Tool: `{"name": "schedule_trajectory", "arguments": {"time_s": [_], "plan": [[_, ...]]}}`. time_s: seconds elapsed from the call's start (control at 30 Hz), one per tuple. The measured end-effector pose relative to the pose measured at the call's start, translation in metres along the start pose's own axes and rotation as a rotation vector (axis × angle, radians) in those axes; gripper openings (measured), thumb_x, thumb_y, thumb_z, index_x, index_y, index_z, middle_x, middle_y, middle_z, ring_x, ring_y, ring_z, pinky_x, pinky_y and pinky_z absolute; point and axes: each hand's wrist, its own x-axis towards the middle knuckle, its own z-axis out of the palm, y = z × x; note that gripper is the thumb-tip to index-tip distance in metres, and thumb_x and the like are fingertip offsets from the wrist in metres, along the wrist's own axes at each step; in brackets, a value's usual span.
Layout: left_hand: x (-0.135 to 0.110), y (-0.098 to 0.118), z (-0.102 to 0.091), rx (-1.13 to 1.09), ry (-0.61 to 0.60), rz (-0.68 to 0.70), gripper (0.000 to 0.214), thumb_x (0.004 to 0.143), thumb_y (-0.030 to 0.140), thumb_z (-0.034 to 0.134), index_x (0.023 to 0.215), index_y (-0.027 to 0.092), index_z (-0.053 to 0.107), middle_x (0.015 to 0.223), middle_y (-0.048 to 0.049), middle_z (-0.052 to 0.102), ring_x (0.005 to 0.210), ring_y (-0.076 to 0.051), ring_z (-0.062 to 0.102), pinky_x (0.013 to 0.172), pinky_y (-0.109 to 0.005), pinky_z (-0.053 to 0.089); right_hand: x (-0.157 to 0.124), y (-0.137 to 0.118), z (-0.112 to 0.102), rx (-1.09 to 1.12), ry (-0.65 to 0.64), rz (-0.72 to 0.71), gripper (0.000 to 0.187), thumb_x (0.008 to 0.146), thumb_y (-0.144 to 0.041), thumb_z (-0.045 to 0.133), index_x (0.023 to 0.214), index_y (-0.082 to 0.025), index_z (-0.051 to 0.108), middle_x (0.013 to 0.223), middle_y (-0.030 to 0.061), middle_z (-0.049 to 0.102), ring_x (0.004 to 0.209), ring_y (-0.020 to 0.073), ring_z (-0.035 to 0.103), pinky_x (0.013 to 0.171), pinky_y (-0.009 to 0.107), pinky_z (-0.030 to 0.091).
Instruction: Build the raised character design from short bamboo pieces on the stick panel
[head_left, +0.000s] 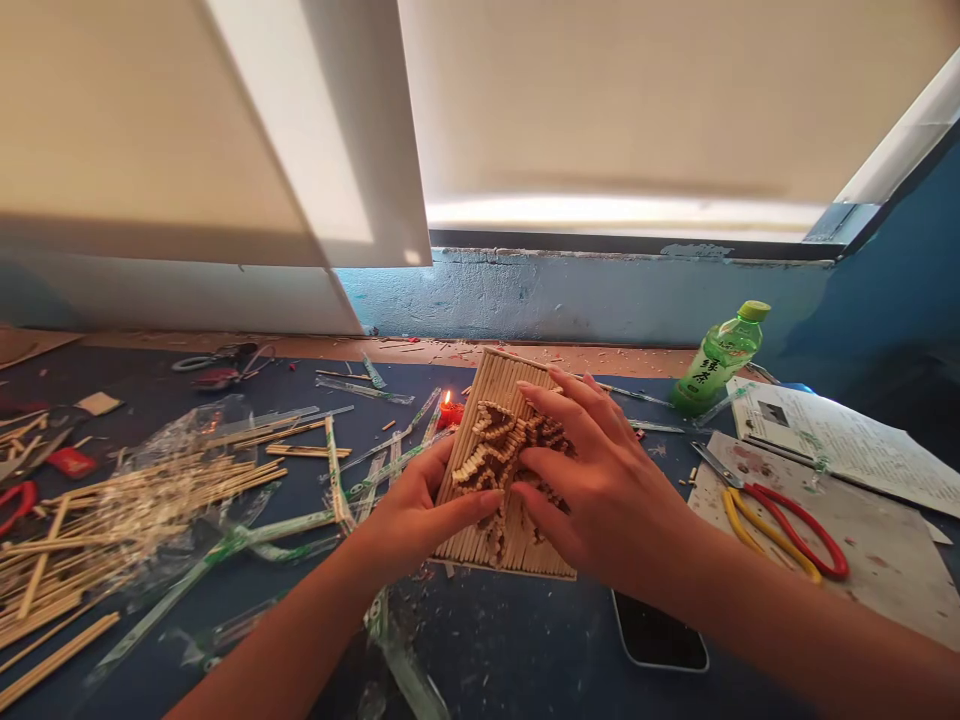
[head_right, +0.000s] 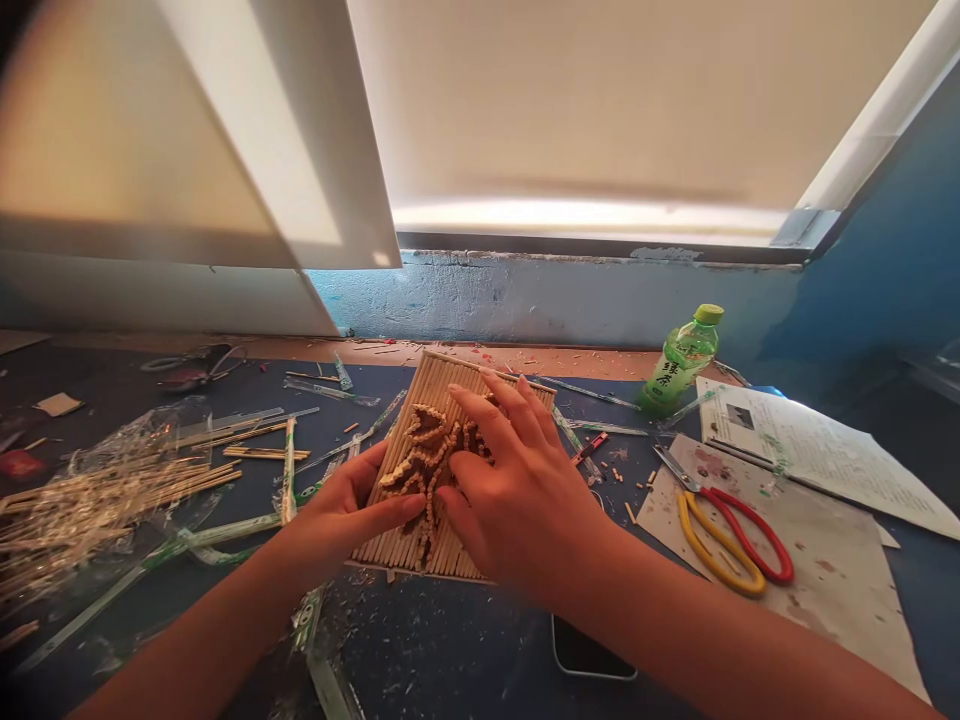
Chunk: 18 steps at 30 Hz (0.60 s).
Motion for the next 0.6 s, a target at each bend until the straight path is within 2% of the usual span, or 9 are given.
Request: {"name": "schedule_trajectory", "arguments": {"time_s": [0.13, 0.4, 0.6], "plan": [[-0.0016, -0.0006, 0.0018, -0.023, -0.029, 0.011, 0.046, 0.088, 0.022, 0.08, 0.131, 0.027, 0.064, 0.102, -0.0005, 0.074, 0.087, -0.014, 0.068, 0.073, -0.021, 0.054, 0.0014, -0.0077, 0.0032, 0.013, -0.076, 0.01, 0.022, 0.096, -0.03, 0.061, 0.089, -0.016, 0.076, 0.159, 0.0172, 0.043, 0.155, 0.0408, 0.019, 0.125, 0.066, 0.014], [-0.0016, -0.0028, 0.0027, -0.062, -0.026, -0.008, 0.044, 0.089, 0.02, 0.08, 0.13, 0.026, 0.065, 0.088, 0.0032, 0.072, 0.082, -0.012, 0.069, 0.07, -0.018, 0.053, -0.0002, -0.0081, 0.003, 0.143, -0.118, 0.048, 0.015, 0.091, -0.022, 0.067, 0.083, -0.022, 0.079, 0.16, 0.012, 0.043, 0.155, 0.0393, 0.021, 0.122, 0.067, 0.021], [-0.0031, 0.0, 0.0054, -0.089, 0.011, -0.045, 0.048, 0.087, 0.022, 0.082, 0.131, 0.026, 0.064, 0.105, -0.0013, 0.078, 0.091, -0.016, 0.073, 0.077, -0.022, 0.057, -0.0072, -0.0119, 0.0071, 0.068, -0.072, 0.002, 0.013, 0.087, -0.01, 0.068, 0.077, -0.017, 0.072, 0.166, 0.0184, 0.03, 0.155, 0.0452, 0.012, 0.12, 0.072, 0.018]]}}
